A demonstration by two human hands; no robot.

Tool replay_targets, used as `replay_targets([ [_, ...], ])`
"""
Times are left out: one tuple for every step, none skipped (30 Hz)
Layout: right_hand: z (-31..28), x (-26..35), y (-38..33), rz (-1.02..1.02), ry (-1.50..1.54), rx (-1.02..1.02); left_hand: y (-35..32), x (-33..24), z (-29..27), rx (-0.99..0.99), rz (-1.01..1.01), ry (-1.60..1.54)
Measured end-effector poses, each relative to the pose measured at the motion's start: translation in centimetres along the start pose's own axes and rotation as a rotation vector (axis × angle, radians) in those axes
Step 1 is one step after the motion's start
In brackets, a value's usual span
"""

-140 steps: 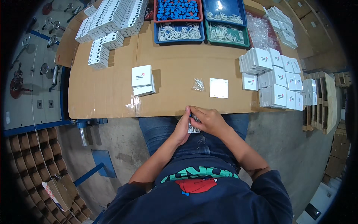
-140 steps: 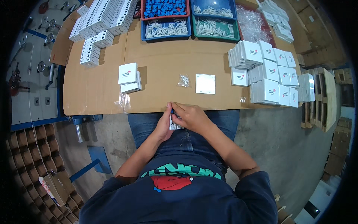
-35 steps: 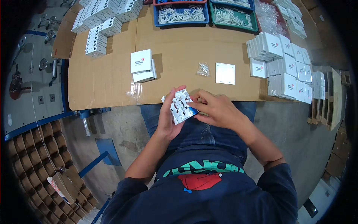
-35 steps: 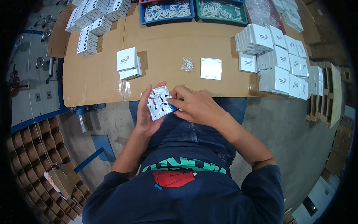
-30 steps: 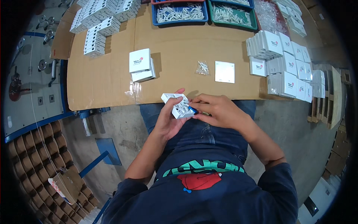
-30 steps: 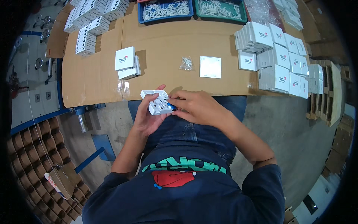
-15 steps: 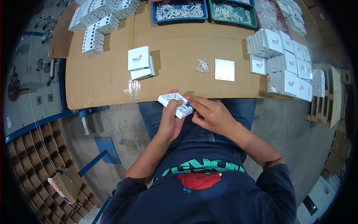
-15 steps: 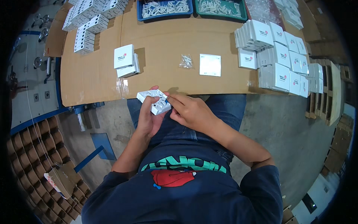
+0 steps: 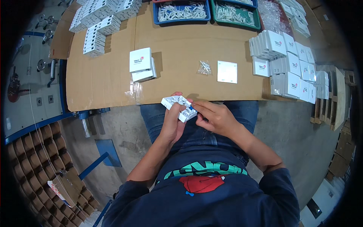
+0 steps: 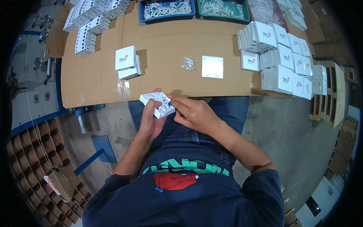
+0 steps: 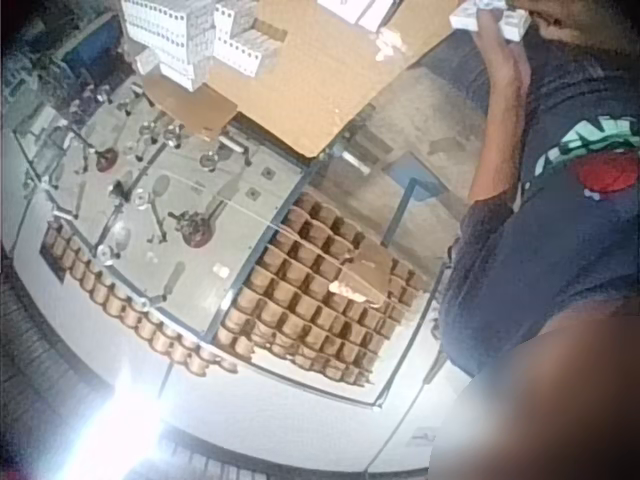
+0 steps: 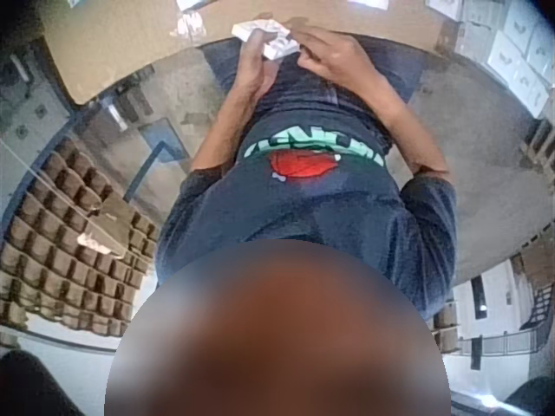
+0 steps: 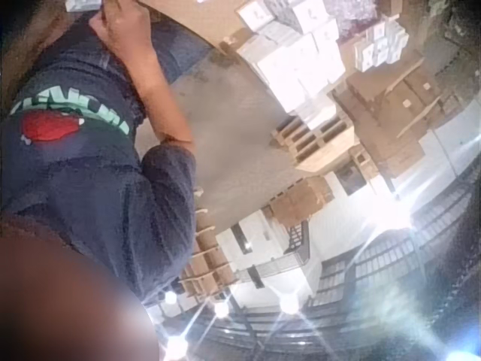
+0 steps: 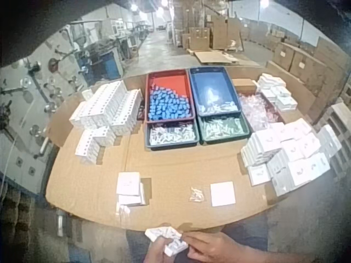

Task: Packing small white industrial components into boxes at a factory workbench.

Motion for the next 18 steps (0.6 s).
replay_targets([
  [0.0, -0.1, -0.2, -0.011, -0.003, -0.005, -0.1, 0.1, 0.0, -0.005, -0.010, -0.001],
  [0.0, -0.1, -0.2, -0.023, -0.005, -0.011, 0.0, 0.1, 0.0, -0.003, -0.010, -0.001],
  [-0.1, 0.0, -0.2, -0.023, -0.007, -0.010, 0.0, 0.2, -0.1, -0.003, -0.016, 0.002],
  [-0.2, 0.1, -0.1, -0.015, -0.001, -0.010, 0.2, 0.4, -0.2, -0.002, -0.023, 0.004],
  [-0.3, 0.1, 0.0, -0.009, 0.006, -0.009, 0.4, 0.6, -0.5, -0.002, -0.024, 0.003],
  [-0.4, -0.4, 0.0, -0.007, 0.006, -0.007, 0.8, 1.1, -0.7, 0.032, -0.037, 0.003],
  [-0.7, -1.6, 0.1, 0.011, 0.002, -0.003, 1.0, 1.4, -0.7, 0.066, -0.050, 0.002],
  [-1.2, -2.8, 0.0, 0.033, -0.005, 0.002, -0.1, 1.8, 0.3, 0.126, -0.101, 0.020],
  [-2.5, -2.4, 0.8, 0.019, 0.001, 0.001, -0.6, 2.0, 0.2, 0.072, -0.078, 0.018],
  [-4.3, -1.8, 1.8, 0.032, 0.091, 0.037, -0.9, 2.0, -0.1, 0.019, -0.053, 0.015],
  [-5.3, -2.0, 2.1, 0.057, 0.177, 0.076, -0.5, 1.8, -0.5, 0.017, -0.050, 0.016],
  [-5.6, -2.3, 1.6, 0.051, 0.178, 0.075, -0.2, 1.3, -0.6, 0.080, -0.073, -0.039],
  [-5.2, -4.3, 0.3, 0.425, 0.441, 0.059, 0.0, 0.8, -0.5, 0.146, -0.092, -0.093],
  [-4.4, -5.6, -1.4, 0.798, 0.690, 0.034, 0.1, 0.5, -0.5, 0.163, -0.083, -0.092],
  [-4.1, -5.7, -1.4, 0.773, 0.679, 0.026, 0.4, 0.2, -0.6, 0.157, -0.060, -0.105],
  [-3.0, -6.2, -2.0, 0.921, 0.763, 0.043, 0.7, -0.1, -0.8, 0.154, -0.036, -0.119],
  [-2.0, -7.0, -2.5, 1.065, 0.844, 0.053, 1.4, -0.3, -1.1, 0.151, -0.004, -0.114],
  [-1.1, -7.5, -2.4, 1.054, 0.870, 0.078, 1.9, -0.3, -1.8, 0.171, -0.010, -0.159],
])
Point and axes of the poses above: each hand's wrist, its own y-axis towards the middle knuckle, its own z-axis out of the palm, x = y × z, the point moved 6 cm from there along y, towards the middle knuckle, and after that the axes turned 8 degrees about -x, right-handed, at the moved point
